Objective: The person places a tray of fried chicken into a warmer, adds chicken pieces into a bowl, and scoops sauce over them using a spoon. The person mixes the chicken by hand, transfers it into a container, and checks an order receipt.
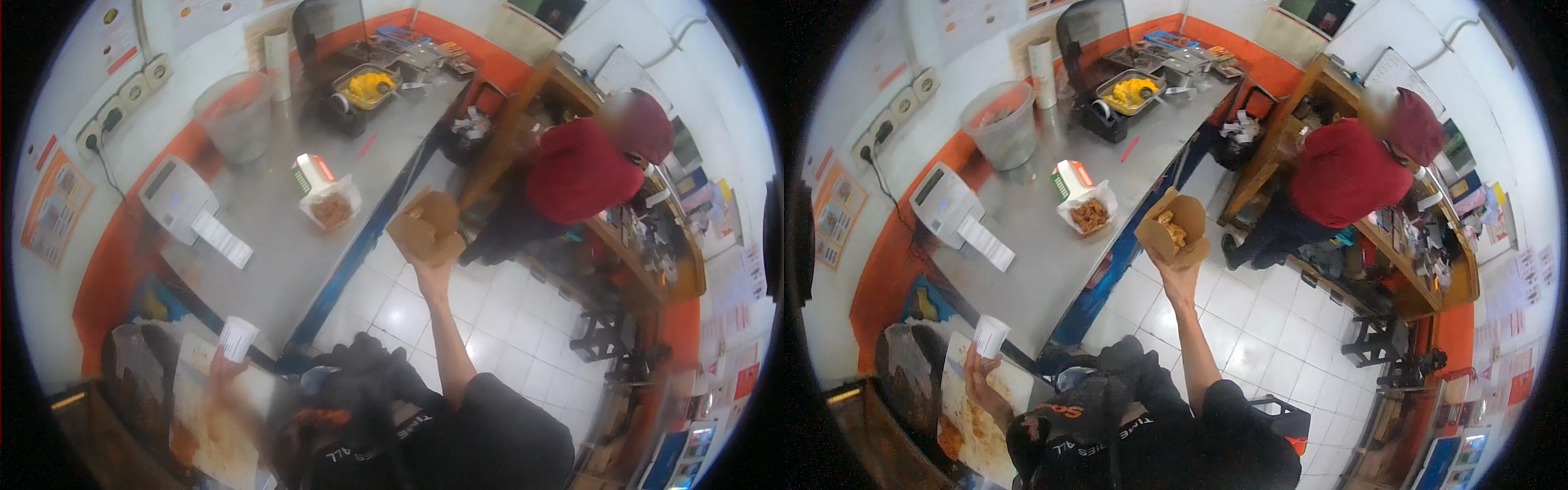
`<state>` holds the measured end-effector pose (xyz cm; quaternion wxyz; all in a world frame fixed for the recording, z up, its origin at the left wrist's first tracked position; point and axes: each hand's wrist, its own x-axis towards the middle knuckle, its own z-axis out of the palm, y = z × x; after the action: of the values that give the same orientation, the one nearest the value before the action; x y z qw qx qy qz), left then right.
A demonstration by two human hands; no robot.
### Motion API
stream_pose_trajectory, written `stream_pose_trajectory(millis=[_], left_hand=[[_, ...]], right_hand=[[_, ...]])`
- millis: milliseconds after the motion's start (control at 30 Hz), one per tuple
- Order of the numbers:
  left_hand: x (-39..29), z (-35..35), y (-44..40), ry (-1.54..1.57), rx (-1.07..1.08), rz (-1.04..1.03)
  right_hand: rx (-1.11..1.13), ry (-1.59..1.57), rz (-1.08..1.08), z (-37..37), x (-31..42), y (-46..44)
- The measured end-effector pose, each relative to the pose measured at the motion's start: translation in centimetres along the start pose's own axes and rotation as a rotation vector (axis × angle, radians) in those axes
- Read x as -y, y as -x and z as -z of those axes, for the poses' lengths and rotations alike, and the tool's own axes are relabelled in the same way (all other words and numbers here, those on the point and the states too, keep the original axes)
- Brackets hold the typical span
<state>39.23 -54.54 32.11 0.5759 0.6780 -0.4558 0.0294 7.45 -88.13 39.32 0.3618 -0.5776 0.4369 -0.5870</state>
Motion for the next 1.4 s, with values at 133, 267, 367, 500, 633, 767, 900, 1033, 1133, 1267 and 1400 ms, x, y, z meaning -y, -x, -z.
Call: stream_pose_trajectory(millis=[133,267,367,500,633,767,900,1033,1133,1267,1400], left_hand=[[-4.1,-0.4,-1.6,0.107,0.141,0.212],[-10.2,-1.6,-3.4,0.198,-0.036,0.218],[-10.6,-1.4,-2.9,0.13,-0.054,0.313],[-10.6,-1.1,-2.5,0.117,-0.094,0.329],[-10.7,-0.7,-2.2,0.117,-0.11,0.323],[-11.1,-0.4,-2.2,0.107,-0.114,0.338],[-11.2,-0.5,-2.2,0.191,-0.155,0.335],[-9.6,-0.6,-1.6,0.153,-0.134,0.303],[-9.2,-0.6,-1.6,0.109,-0.114,0.294],[-8.6,-1.0,-1.5,0.12,-0.083,0.322],[-9.2,-1.7,-2.6,0.316,-0.06,0.377]], right_hand=[[0.134,-0.015,-0.156,-1.2,1.2,0.9],[0.282,-0.026,-0.181,-3.3,0.0,2.1],[0.332,-0.062,-0.153,-4.6,-1.2,2.8],[0.422,-0.068,-0.183,-6.3,-0.8,3.3],[0.452,-0.018,-0.106,-7.6,0.1,4.3],[0.51,0.134,0.01,-8.3,-1.1,4.8],[0.541,0.216,0.031,-8.3,-1.5,5.0],[0.573,0.27,0.005,-8.5,-0.9,4.4],[0.614,0.237,-0.017,-8.5,0.0,4.4],[0.571,0.134,-0.058,-7.8,0.6,5.4],[0.496,0.338,0.046,-6.9,0.8,5.5]])
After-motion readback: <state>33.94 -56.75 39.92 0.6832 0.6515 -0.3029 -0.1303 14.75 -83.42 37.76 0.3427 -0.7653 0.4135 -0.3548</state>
